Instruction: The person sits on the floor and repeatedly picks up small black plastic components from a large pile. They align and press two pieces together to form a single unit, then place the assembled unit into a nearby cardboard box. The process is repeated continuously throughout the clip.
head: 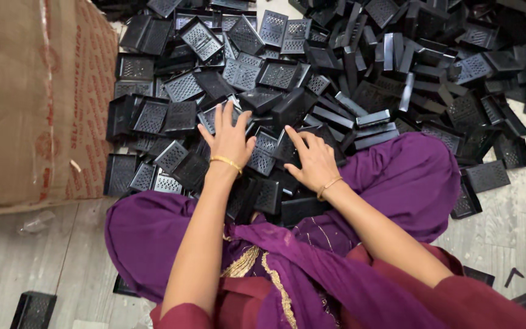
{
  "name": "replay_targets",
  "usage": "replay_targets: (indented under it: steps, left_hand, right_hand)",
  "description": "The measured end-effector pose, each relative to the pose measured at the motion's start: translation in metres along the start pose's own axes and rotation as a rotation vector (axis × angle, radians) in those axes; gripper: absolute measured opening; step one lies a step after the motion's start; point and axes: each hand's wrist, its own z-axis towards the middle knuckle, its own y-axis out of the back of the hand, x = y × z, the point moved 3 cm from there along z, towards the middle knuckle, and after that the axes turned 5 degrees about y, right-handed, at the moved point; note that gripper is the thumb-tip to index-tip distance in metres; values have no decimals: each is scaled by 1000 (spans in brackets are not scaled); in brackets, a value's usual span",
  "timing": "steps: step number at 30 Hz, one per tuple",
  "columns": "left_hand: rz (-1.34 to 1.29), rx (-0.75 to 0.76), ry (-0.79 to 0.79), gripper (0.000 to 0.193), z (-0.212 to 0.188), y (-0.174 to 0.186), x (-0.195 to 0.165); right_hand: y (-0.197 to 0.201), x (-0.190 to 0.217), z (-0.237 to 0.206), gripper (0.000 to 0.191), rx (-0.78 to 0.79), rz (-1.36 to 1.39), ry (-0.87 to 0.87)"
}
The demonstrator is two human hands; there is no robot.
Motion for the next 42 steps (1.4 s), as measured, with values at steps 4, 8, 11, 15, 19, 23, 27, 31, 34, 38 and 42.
replay_targets:
  steps: [4, 8, 11, 15, 19, 23, 27, 31, 34, 38, 42]
  left_hand:
    - [235, -20, 88, 63, -8, -13, 13]
    - [115, 154, 111, 47, -11, 5, 21]
    - [-233, 193, -5, 49, -18, 39, 7]
    - [-605, 258, -260, 59, -40, 86, -26]
    - [-854, 158, -192, 41, -55, 99, -48]
    - [-693, -147, -130, 59, -73, 70, -66]
    - [-752, -249, 103, 52, -78, 26, -66]
    - [-1272, -50, 277, 54, -68, 10, -60]
    - [-1669, -4, 197, 69, -70, 32, -57]
    - [-1718, 239, -44, 98, -84, 72, -52]
    - [-1540, 284, -137, 104, -91, 92, -49]
  right_hand:
    - [18, -12, -5, 95, -103, 244, 21]
    - [43, -17, -5, 83, -154, 467, 17]
    - [61, -17, 7, 78, -163, 662, 19]
    - [75, -3, 25, 73, -27, 1038, 101]
    - [69, 32, 20, 69, 231, 1414, 89]
    - [53, 68, 6, 72, 29, 1521, 141]
    - [42, 79, -4, 71, -50, 1257, 50]
    - [48, 85, -3, 73, -107, 1212, 100]
    - [69, 86, -2, 67, -151, 1145, 173]
    - [108, 78, -6, 80, -22, 883, 290]
    - [122, 79, -10, 87, 66, 725, 270]
